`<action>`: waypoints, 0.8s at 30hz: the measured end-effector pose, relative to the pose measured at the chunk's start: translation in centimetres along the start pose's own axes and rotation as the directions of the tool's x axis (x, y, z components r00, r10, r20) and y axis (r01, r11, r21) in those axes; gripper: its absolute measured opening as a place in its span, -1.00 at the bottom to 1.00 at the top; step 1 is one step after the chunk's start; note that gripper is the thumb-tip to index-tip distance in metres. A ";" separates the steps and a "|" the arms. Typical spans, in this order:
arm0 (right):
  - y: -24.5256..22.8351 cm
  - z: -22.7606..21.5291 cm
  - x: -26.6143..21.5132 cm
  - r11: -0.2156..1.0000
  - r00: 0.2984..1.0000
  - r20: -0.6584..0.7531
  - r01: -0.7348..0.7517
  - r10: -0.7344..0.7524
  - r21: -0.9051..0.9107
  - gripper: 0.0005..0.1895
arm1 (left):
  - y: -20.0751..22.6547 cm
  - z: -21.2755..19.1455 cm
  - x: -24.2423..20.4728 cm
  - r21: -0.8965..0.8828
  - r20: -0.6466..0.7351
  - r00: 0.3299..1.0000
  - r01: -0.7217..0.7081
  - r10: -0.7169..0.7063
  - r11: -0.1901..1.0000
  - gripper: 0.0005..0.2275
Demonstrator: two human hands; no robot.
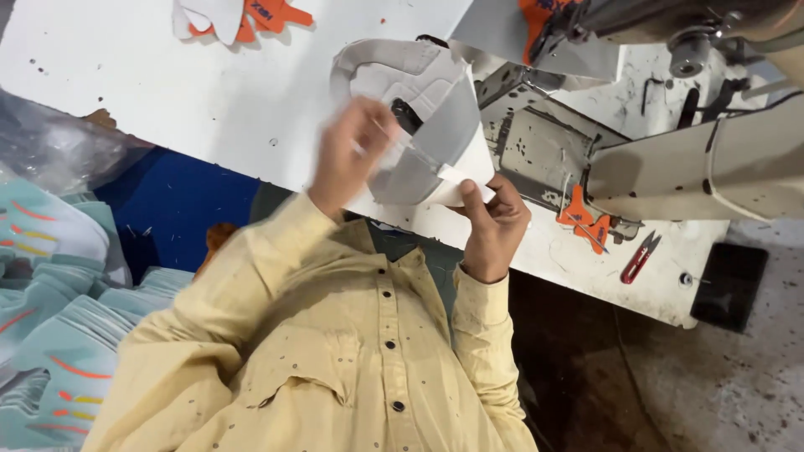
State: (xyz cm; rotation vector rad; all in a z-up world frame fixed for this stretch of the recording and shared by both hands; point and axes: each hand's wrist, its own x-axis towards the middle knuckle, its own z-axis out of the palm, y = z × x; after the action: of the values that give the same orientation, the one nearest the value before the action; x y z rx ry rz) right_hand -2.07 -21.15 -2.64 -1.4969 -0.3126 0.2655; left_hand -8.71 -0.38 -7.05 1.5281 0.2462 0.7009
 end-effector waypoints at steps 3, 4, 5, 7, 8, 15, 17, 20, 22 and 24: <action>-0.1 -0.1 -0.1 1.000 1.000 -0.008 -0.004 0.004 -0.014 -0.77 | -4.6 -8.2 4.8 0.528 -0.177 0.958 -0.100 0.225 0.843 -0.74; -0.1 -0.2 -0.1 1.000 1.000 -0.009 0.000 0.000 -0.014 -0.77 | -5.6 -10.8 5.6 0.527 -0.176 0.958 -0.104 0.228 0.843 -0.74; -0.1 -0.2 -0.2 1.000 1.000 -0.003 -0.001 0.001 -0.018 -0.77 | -6.5 -13.4 6.5 0.787 -0.160 0.911 -0.115 0.381 0.606 -0.71; -0.1 -0.3 -0.2 1.000 1.000 -0.005 0.004 -0.004 -0.021 -0.76 | -7.7 -16.4 7.4 0.950 -0.088 0.850 -0.085 0.519 0.299 -0.66; -0.2 -0.2 -0.2 1.000 1.000 -0.004 -0.002 0.002 0.005 -0.76 | -8.0 -16.9 7.4 0.948 -0.074 0.878 -0.085 0.472 0.307 -0.74; -0.3 -0.3 0.1 1.000 1.000 0.002 0.000 0.000 -0.014 -0.76 | -12.0 -19.6 7.3 0.934 -0.080 0.897 -0.085 0.435 0.347 -0.81; -0.4 -0.9 -0.3 1.000 1.000 0.001 -0.019 0.019 -0.011 -0.76 | -5.5 -17.1 5.8 0.912 -0.083 0.849 -0.146 0.522 0.383 -0.80; -0.7 -1.1 0.8 0.999 1.000 -0.014 -0.018 0.019 0.035 -0.76 | -0.5 -13.3 4.7 0.777 -0.129 0.803 -0.283 0.582 0.562 -0.79; -0.7 -1.2 0.8 0.998 0.999 -0.025 -0.038 0.040 0.058 -0.76 | 4.1 -9.3 3.0 0.634 -0.165 0.843 -0.307 0.513 0.710 -0.78; -0.9 -0.9 1.2 0.996 0.999 -0.001 -0.047 0.047 0.075 -0.74 | 12.1 -4.1 2.4 -0.120 -0.148 0.989 0.008 -0.026 0.993 -0.69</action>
State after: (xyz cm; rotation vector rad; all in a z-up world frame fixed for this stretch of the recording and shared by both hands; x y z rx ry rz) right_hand -0.68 -21.61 -1.71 -1.4316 -0.2625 0.3095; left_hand -12.34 3.05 4.95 1.3600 0.3243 0.8039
